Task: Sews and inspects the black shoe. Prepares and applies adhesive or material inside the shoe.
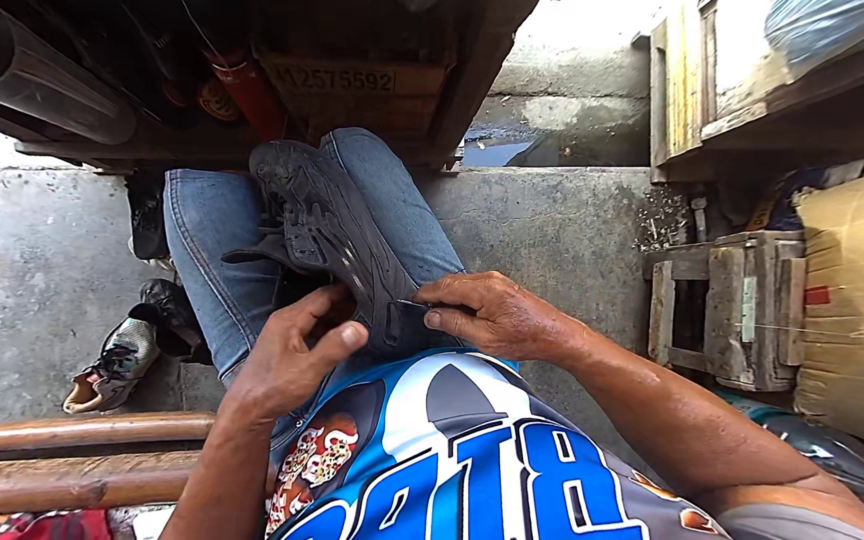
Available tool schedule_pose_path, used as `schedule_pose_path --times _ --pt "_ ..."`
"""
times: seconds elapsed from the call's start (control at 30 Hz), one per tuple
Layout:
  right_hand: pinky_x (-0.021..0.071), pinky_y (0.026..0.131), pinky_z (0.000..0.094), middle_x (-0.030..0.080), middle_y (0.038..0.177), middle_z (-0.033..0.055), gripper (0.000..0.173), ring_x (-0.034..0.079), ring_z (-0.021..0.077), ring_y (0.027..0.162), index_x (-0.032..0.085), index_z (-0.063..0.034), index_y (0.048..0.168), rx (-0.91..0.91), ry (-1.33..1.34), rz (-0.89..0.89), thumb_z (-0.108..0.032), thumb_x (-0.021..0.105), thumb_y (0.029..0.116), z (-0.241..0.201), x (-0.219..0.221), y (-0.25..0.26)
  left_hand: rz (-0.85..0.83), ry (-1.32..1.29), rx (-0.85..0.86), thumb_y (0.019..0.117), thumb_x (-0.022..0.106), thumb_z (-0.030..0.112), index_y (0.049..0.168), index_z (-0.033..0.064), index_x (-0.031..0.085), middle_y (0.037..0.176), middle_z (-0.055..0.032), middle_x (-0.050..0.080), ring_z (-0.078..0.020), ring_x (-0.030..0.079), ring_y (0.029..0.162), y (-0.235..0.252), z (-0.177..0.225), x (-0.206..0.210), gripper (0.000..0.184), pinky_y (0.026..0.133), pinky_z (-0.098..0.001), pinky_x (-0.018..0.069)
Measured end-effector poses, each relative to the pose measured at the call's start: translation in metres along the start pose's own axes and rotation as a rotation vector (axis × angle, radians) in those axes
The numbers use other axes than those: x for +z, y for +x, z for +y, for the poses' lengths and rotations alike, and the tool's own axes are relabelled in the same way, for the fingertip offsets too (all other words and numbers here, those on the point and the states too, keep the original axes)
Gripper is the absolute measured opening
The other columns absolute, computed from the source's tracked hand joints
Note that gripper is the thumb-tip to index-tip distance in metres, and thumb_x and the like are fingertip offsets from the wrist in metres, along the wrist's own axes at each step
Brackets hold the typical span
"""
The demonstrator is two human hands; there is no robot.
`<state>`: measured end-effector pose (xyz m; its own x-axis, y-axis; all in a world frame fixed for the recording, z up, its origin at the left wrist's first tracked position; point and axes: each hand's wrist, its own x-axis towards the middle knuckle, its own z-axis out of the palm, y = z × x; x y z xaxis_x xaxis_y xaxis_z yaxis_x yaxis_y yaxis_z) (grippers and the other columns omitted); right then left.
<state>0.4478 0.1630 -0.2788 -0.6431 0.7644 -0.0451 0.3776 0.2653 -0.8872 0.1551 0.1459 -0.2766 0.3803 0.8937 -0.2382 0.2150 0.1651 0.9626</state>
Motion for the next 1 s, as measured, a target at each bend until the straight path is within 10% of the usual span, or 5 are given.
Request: schedule_pose_path --times 0.37,1.0 --pt "0.0484 0.055 0.0287 0.063 0.077 -0.0002 0.024 0.060 0.0099 0.066 0.079 -0.0108 0.110 -0.105 -0.286 -0.020 -0.017 0.059 0.0981 -0.007 -0.008 0.011 -0.072 -0.076 -0.016 0.0992 0.065 0.026 0.107 0.0098 0.072 0.092 0.0030 0.073 -0.0049 0.069 0.086 0.003 0.005 0.010 0.019 0.079 -0.0233 0.0591" --pt "0.0465 0.051 0.0362 0.059 0.072 0.0012 0.009 0.061 0.0168 0.062 0.071 -0.0123 0.090 -0.115 -0.510 -0.152 -0.013 0.062 0.0904 -0.025 -0.009 0.040 0.047 0.003 0.056 0.0990 0.066 0.029 0.127 0.0102 0.070 0.109 0.0008 0.073 -0.0081 0.069 0.094 0.001 0.005 -0.001 0.033 0.083 -0.0279 0.0600"
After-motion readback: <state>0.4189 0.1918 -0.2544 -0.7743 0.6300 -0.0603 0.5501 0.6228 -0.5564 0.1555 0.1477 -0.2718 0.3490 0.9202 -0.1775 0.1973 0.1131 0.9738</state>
